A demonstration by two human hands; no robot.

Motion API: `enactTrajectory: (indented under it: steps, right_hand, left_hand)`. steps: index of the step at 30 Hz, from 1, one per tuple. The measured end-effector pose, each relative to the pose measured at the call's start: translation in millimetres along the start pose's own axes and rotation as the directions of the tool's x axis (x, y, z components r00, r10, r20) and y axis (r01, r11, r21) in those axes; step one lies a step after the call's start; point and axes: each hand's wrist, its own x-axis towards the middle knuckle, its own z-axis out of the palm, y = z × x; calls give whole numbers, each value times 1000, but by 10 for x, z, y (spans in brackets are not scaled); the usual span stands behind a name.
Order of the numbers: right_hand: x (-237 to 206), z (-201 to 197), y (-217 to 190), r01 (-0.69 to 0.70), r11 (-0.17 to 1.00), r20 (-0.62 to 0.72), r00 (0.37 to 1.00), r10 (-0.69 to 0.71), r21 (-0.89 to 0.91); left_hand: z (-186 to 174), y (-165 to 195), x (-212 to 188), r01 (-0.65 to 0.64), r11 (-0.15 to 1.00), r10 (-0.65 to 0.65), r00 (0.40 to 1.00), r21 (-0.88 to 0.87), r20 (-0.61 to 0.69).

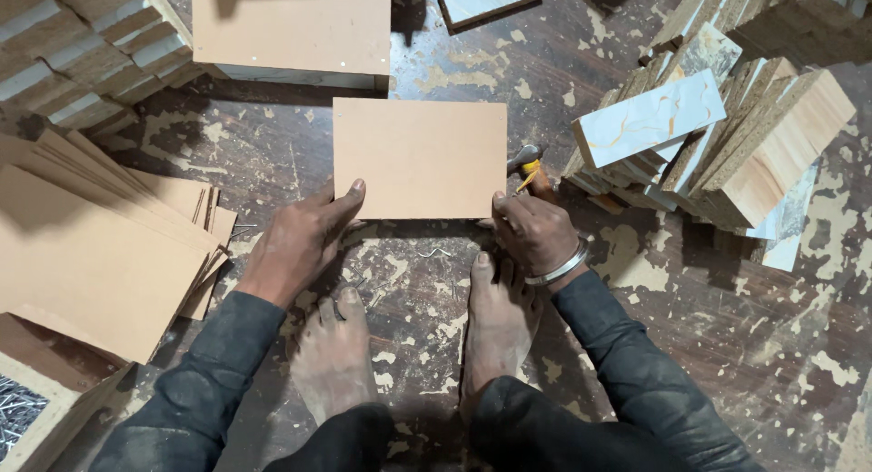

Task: The person places a small rectangular board on the workbench, positions nails along its edge, and hammers them in with a claw hammer, then stacks the finished board with others and picks up the next board to repeat the process.

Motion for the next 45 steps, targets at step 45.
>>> enactTrajectory:
  steps: [45]
  right_hand:
    - [-1220, -96, -27, -709, 700, 1, 703, 712, -83]
  left_hand:
    - [1176, 844, -530, -4, 991, 9, 999, -137, 32]
